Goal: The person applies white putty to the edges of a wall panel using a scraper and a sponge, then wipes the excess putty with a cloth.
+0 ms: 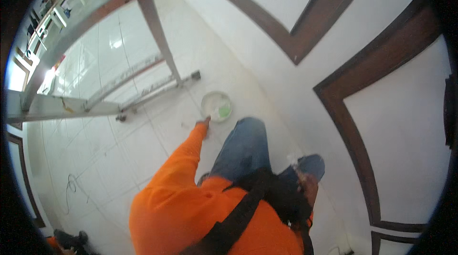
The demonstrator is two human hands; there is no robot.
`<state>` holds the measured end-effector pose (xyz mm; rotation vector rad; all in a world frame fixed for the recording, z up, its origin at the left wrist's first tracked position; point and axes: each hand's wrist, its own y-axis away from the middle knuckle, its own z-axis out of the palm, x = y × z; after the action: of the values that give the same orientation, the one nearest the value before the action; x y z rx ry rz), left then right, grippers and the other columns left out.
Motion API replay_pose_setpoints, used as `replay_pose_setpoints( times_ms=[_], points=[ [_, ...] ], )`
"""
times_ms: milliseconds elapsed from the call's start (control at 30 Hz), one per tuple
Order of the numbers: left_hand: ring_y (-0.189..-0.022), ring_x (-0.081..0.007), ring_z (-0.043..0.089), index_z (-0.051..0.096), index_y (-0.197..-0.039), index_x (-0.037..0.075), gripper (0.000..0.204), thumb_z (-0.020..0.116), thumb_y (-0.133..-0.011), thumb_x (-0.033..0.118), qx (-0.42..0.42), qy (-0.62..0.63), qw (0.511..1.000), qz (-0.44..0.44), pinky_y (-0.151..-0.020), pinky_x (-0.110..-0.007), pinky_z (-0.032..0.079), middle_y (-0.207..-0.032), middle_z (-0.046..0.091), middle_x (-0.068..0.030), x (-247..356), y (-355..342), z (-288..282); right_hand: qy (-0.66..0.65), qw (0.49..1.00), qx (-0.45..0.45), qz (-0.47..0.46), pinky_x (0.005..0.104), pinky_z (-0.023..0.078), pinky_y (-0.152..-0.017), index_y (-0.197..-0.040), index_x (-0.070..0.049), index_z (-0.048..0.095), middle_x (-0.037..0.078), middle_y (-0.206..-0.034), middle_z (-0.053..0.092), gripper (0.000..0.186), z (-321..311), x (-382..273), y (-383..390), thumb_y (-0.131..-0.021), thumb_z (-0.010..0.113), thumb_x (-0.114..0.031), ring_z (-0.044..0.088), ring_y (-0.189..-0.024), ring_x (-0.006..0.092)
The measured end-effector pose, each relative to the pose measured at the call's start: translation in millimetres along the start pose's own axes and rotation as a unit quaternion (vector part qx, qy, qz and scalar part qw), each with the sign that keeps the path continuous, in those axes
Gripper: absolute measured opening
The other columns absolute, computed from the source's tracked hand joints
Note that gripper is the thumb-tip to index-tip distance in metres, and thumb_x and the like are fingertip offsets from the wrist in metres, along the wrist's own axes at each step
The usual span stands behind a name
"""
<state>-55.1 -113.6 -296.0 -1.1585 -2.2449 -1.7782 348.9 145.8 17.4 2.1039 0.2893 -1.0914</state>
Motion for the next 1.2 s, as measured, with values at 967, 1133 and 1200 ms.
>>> replay_pose_setpoints(
  times_ms=[967, 1133, 1200],
  points=[
    [-0.05, -0.0263, 0.057, 0.032, -0.125, 0.001, 0.076, 0.074, -0.076, 0.042, -0.067, 0.146, 0.985, 0.068, -0.037, -0.04, 0.045, -0.092, 0.065, -0.0189, 140.8, 358.2, -140.7, -0.019, 0.982, -0.102, -0.159, 0.0254, 0.045, -0.058, -0.098, -0.001, 0.054, 0.007, -0.077, 0.06, 0.016, 2.0, -220.7, 25.7, -0.087, 0.053, -0.013, 0.054, -0.064, 0.0112],
    [-0.056, -0.0255, 0.058, 0.039, -0.124, 0.005, 0.069, 0.073, -0.077, 0.043, -0.141, 0.057, 0.988, 0.036, -0.041, -0.04, 0.047, -0.09, 0.064, -0.0156, 170.4, 441.9, -141.7, 0.061, 0.98, -0.029, -0.187, 0.0305, 0.049, -0.065, -0.098, 0.001, 0.055, 0.011, -0.08, 0.063, 0.02, -21.7, -193.2, 86.8, -0.087, 0.057, -0.016, 0.061, -0.072, 0.0173],
    [-0.061, -0.0271, 0.059, 0.045, -0.121, 0.007, 0.063, 0.072, -0.078, 0.043, -0.228, -0.02, 0.973, 0.014, -0.043, -0.042, 0.048, -0.09, 0.063, -0.0145, 194.5, 465.4, -144.2, 0.064, 0.977, 0.017, -0.204, 0.0321, 0.049, -0.067, -0.094, -0.001, 0.057, 0.014, -0.082, 0.064, 0.021, -34.9, -205.0, 124.3, -0.086, 0.061, -0.019, 0.063, -0.075, 0.0206]
  ],
)
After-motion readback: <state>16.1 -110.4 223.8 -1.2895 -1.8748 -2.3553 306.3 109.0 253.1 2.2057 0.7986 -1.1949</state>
